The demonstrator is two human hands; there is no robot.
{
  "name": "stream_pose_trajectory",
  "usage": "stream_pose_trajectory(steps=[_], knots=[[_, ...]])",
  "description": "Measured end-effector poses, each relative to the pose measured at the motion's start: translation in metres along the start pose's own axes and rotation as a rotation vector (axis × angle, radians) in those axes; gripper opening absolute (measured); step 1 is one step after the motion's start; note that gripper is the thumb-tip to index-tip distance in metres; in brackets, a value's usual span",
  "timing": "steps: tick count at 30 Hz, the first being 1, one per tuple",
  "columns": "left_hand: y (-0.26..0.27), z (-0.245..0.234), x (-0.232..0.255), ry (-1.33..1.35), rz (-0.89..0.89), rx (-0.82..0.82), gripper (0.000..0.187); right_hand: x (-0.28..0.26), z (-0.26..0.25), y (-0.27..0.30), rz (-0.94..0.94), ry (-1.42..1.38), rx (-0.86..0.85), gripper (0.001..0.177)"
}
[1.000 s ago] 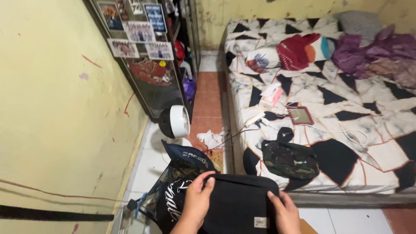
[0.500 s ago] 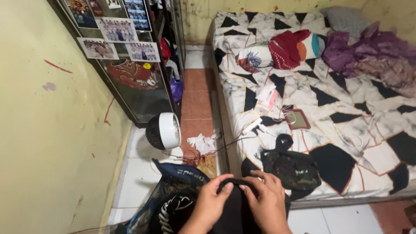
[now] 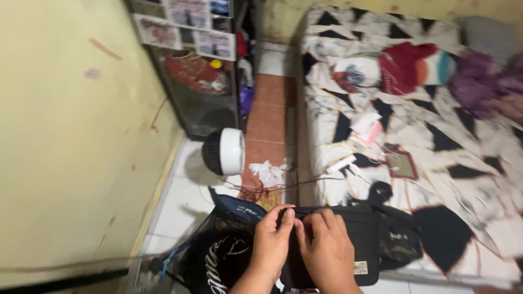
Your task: The person zips a small dark pouch, hangs it on a wall hook, then picks up a black rectangular bag and places it inside a larger camouflage-patterned bag. The person then zips the camouflage bag closed.
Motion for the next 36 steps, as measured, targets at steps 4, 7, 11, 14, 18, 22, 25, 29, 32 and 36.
stream_pose_trajectory(steps=[4, 7, 11, 14, 18, 22, 25, 29, 32, 36], knots=[[-0.002, -0.01, -0.005, 0.083, 0.011, 0.091, 0.028, -0.004, 0.015, -0.005, -0.145, -0.123, 0.016, 0.018], [-0.004, -0.016, -0.01, 0.087, 0.049, 0.164, 0.028, -0.002, 0.031, -0.01, -0.221, -0.222, -0.01, 0.017], [-0.006, -0.024, -0.014, 0.183, 0.095, 0.261, 0.03, -0.004, 0.046, -0.017, -0.329, -0.342, -0.052, 0.022], [-0.004, -0.033, -0.019, 0.065, 0.091, 0.406, 0.032, -0.007, 0.059, -0.021, -0.373, -0.413, -0.116, 0.024], [0.006, -0.035, -0.038, 0.323, 0.141, 0.466, 0.038, -0.006, 0.073, -0.02, -0.431, -0.455, -0.254, 0.022], [0.021, -0.043, -0.054, 0.378, 0.183, 0.534, 0.041, -0.016, 0.078, -0.006, -0.538, -0.473, -0.292, 0.02], [0.033, -0.05, -0.07, 0.387, 0.166, 0.589, 0.042, -0.016, 0.087, 0.01, -0.576, -0.459, -0.333, 0.018], [0.043, -0.059, -0.102, 0.43, 0.177, 0.655, 0.041, -0.009, 0.101, 0.037, -0.651, -0.472, -0.347, 0.013], [0.047, -0.075, -0.124, 0.308, 0.254, 0.764, 0.037, -0.003, 0.115, 0.059, -0.687, -0.504, -0.325, 0.011], [0.062, -0.084, -0.151, 0.213, 0.352, 0.858, 0.033, 0.013, 0.125, 0.086, -0.701, -0.605, -0.321, 0.009]])
Point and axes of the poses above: each hand's wrist, its own y-axis away from the middle knuckle, its own z-axis out of the palm, x = y × z, the point moved 7 cm from there along -y, towards the middle knuckle, and after that the axes turned 4 degrees about x, right-handed, at the moved point
